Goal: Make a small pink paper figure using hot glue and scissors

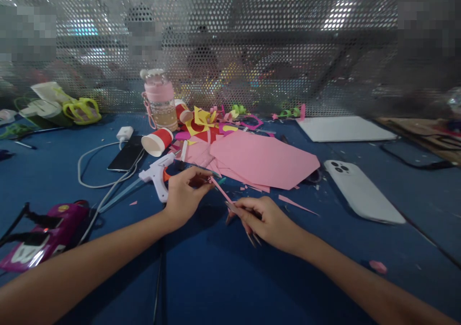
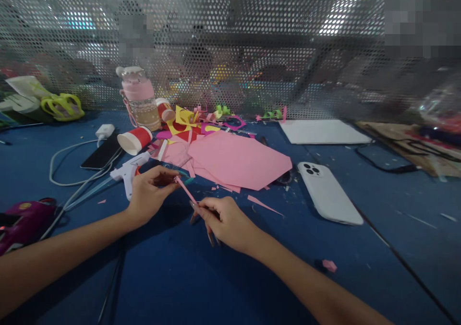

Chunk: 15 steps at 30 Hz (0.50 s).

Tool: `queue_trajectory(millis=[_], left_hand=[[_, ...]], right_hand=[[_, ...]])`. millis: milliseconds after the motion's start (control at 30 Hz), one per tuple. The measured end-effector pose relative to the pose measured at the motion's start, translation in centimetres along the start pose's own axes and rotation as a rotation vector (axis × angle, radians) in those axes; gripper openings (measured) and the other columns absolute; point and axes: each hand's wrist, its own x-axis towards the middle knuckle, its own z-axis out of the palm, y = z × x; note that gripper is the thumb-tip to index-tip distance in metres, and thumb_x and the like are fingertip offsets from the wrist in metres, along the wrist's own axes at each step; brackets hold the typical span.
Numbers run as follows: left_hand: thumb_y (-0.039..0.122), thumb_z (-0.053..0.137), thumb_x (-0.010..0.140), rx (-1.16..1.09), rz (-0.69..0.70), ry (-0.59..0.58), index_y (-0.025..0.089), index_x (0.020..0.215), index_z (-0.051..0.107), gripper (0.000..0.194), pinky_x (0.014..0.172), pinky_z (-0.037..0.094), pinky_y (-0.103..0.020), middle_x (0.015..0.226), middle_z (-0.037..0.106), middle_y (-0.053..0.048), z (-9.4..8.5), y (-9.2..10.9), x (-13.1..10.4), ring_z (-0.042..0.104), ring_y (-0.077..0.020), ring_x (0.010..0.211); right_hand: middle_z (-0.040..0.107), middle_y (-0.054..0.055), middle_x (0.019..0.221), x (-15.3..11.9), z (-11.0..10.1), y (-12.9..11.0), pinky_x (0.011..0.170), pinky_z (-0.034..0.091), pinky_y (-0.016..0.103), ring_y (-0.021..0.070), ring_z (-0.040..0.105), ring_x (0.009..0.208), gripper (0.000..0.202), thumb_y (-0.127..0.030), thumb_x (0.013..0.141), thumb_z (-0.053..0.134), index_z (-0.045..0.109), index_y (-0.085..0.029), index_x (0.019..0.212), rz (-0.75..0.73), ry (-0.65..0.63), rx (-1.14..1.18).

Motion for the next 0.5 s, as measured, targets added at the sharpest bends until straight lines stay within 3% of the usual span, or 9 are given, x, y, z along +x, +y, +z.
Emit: queue_trajectory(millis=[367, 500], left_hand=[[0.013, 0.066, 0.062, 0.046, -0.029, -0.041, 0.016, 0.080, 0.064, 0.018, 0.054, 0.050, -0.018, 0.068, 0.068, -0.001, -0.18, 0.62, 0.09, 0.061, -0.0100, 0.057], [0.010, 0.067, 0.059, -0.029, -0.093, -0.089, 0.016, 0.094, 0.061, 0.036, 0.056, 0.052, -0.020, 0.083, 0.068, -0.004, 0.02, 0.37, 0.26, 0.064, -0.0109, 0.060]], right_hand=[[0.047, -0.004, 0.044, -0.06, -0.08, 0.22, 0.035, 0.034, 0.016, 0.0049, 0.045, 0.033, 0.037, -0.039, 0.086, 0.040, 0.062, -0.011, 0.078, -0.010, 0.003, 0.027], [0.046, -0.005, 0.043, 0.22, -0.21, 0.37, 0.034, 0.032, 0.017, 0.0044, 0.042, 0.032, 0.035, -0.040, 0.084, 0.043, 0.061, -0.011, 0.078, -0.027, 0.037, 0.144]])
